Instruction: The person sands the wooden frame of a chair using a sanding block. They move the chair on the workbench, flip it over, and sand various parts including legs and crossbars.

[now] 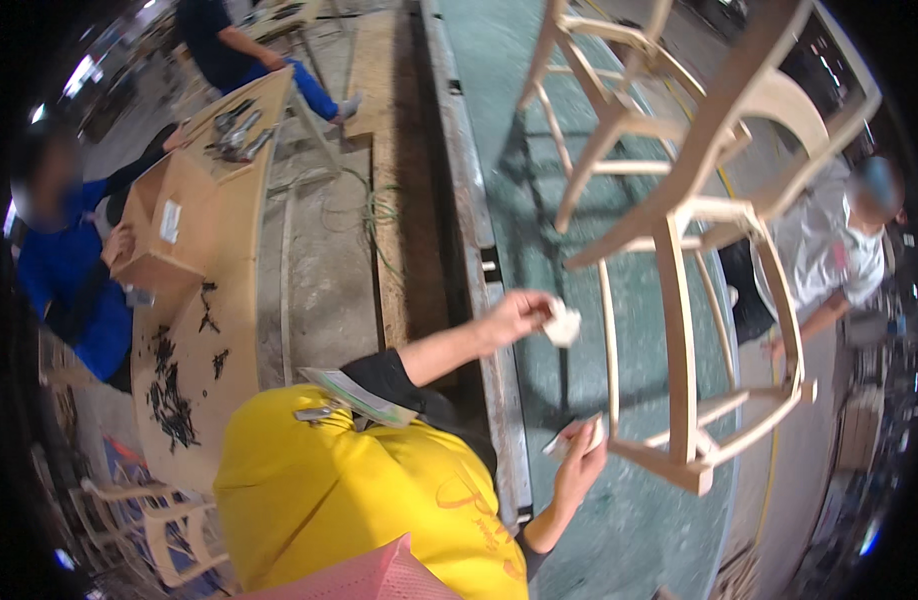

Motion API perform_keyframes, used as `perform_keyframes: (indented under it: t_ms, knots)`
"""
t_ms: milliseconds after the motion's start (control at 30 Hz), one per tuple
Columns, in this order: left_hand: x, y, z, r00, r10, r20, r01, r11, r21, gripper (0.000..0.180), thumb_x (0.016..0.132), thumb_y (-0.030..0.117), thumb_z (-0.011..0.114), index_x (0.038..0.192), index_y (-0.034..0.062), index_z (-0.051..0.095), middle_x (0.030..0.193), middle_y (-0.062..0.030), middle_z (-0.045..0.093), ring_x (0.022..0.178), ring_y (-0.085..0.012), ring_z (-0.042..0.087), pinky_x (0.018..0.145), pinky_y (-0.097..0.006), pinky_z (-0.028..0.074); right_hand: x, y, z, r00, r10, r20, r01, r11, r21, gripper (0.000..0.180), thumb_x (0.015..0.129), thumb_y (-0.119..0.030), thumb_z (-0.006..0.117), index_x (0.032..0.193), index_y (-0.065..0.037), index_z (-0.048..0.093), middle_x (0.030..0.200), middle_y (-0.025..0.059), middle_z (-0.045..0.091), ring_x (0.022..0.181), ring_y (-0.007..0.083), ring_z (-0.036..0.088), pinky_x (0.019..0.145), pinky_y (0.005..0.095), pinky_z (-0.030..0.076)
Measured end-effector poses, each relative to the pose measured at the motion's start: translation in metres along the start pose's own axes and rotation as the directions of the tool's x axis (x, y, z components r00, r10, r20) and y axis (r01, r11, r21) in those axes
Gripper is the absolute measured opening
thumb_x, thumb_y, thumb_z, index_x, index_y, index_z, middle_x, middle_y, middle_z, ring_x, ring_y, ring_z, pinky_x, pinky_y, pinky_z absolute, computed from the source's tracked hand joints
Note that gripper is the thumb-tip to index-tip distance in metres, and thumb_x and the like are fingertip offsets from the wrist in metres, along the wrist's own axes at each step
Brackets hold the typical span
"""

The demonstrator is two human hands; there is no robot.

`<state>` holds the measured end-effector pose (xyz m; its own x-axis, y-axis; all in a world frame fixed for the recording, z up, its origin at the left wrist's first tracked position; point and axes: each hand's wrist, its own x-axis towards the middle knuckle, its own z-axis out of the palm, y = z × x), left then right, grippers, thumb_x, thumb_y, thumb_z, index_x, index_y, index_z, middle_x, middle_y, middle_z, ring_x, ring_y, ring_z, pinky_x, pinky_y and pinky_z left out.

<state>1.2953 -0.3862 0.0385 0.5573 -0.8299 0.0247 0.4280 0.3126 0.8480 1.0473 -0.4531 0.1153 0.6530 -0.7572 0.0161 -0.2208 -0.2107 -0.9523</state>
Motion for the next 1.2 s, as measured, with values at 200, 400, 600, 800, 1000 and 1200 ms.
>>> perform_keyframes:
  t_ms: [200, 400, 600, 800, 1000, 1200]
  knots:
    - [-0.009, 0.024, -0.016, 0.989, -0.035, -0.146, 0.043, 0.998, 0.054, 0.019, 0.092, 0.003, 0.059, 0.111, 0.0063, 0.061, 0.101, 0.0029, 0.063, 0.089, -0.0053, 0.057, 0.076, -0.022, 0.046, 0.037, -0.012, -0.042, 0.936, -0.269, -0.229, 0.16, 0.9, -0.405, 0.017, 0.098, -0.007, 0.053, 0.112, -0.001, 0.061, 0.106, 0.0101, 0.065, 0.091, 0.0194, 0.062, 0.079, 0.03, 0.049]
    - [-0.022, -0.001, -0.003, 0.981, -0.174, -0.083, 0.171, 0.984, -0.041, 0.022, 0.095, 0.01, 0.06, 0.117, 0.0101, 0.057, 0.108, 0.0013, 0.062, 0.097, -0.0075, 0.058, 0.081, -0.024, 0.046, 0.038, -0.007, -0.078, 0.909, -0.336, -0.247, 0.177, 0.847, -0.501, 0.017, 0.092, -0.004, 0.058, 0.109, -0.003, 0.062, 0.11, 0.0115, 0.066, 0.099, 0.0283, 0.064, 0.086, 0.0352, 0.049]
    - [-0.012, -0.003, 0.006, 0.98, -0.174, -0.099, 0.174, 0.985, -0.009, 0.022, 0.096, 0.017, 0.062, 0.116, 0.0069, 0.058, 0.103, 0.0018, 0.063, 0.09, -0.0048, 0.056, 0.076, -0.022, 0.045, 0.044, 0.002, -0.099, 0.865, -0.494, -0.088, 0.336, 0.699, -0.631, 0.015, 0.089, 0.001, 0.055, 0.101, -0.002, 0.062, 0.1, 0.0076, 0.067, 0.097, 0.0221, 0.066, 0.086, 0.0324, 0.049]
    - [0.009, -0.001, -0.001, 0.994, -0.1, -0.051, 0.102, 0.995, 0.021, 0.02, 0.096, 0.012, 0.06, 0.116, 0.008, 0.058, 0.108, 0.0007, 0.062, 0.094, -0.0068, 0.057, 0.079, -0.023, 0.045, 0.042, 0.038, -0.183, 0.861, -0.437, -0.261, 0.2, 0.762, -0.616, 0.015, 0.09, 0.001, 0.051, 0.101, 0.0, 0.062, 0.096, 0.0094, 0.067, 0.093, 0.0219, 0.065, 0.083, 0.0328, 0.05]
    - [0.011, -0.01, -0.009, 0.976, -0.163, -0.143, 0.173, 0.983, 0.055, 0.021, 0.094, 0.016, 0.064, 0.113, 0.0061, 0.06, 0.104, 0.0013, 0.063, 0.089, -0.0064, 0.056, 0.077, -0.023, 0.044, 0.044, 0.056, -0.219, 0.832, -0.351, -0.43, 0.04, 0.811, -0.584, 0.038, 0.087, 0.009, 0.043, 0.118, -0.001, 0.062, 0.106, 0.0079, 0.068, 0.089, 0.0171, 0.066, 0.082, 0.03, 0.052]
    - [0.018, -0.033, -0.002, 0.965, -0.251, -0.071, 0.255, 0.965, 0.06, 0.024, 0.097, 0.01, 0.057, 0.12, 0.0037, 0.055, 0.114, -0.0038, 0.062, 0.097, -0.0101, 0.058, 0.08, -0.024, 0.046, 0.087, 0.016, -0.091, 0.902, -0.164, -0.4, 0.164, 0.986, -0.034, 0.045, 0.089, 0.009, 0.05, 0.132, -0.005, 0.048, 0.109, 0.013, 0.069, 0.083, 0.0122, 0.066, 0.068, 0.0241, 0.053]
